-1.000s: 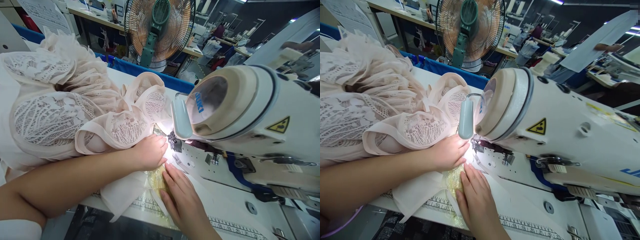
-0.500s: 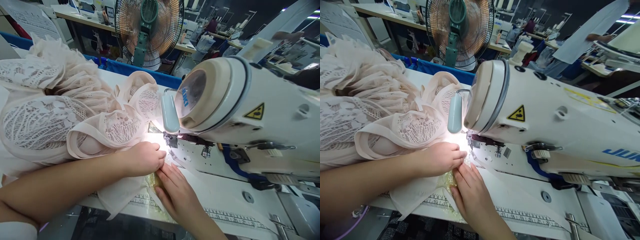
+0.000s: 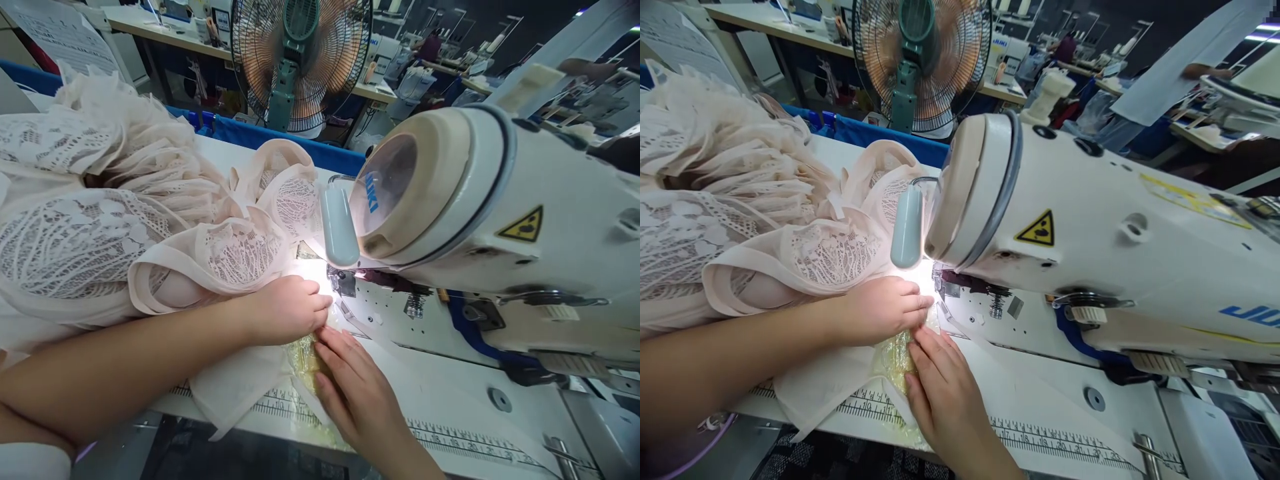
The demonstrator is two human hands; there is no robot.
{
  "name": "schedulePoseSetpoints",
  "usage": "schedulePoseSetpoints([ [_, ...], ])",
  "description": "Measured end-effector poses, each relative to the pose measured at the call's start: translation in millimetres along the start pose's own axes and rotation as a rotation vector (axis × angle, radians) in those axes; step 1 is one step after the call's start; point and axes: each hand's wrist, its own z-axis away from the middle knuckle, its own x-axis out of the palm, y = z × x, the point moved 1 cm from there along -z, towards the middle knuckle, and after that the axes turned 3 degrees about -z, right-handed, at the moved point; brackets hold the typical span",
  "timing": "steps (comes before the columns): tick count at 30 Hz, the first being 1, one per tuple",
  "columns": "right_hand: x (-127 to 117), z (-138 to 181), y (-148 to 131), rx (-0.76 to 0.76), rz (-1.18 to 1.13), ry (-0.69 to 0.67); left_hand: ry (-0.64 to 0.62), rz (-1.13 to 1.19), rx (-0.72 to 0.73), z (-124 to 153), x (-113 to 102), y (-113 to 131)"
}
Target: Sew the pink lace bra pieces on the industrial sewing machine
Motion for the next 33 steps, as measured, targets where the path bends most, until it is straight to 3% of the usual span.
schedulePoseSetpoints([
  [16, -0.3, -0.3, 1.1, 0.017, -0.025, -0.009, -0.031, -0.023, -0.029, -2.5, 1.0, -6.6],
  [29, -3.2, 0.3, 1.2, 0.033, -0.055, -0.005, 0.067, 0.019, -0.041, 0.7, 1.9, -17.2],
  [33, -3.1, 1.4, 1.5, 0.031, -0.063, -0.011, 0.013, 0.045, -0.065, 0.7, 0.9, -17.0],
])
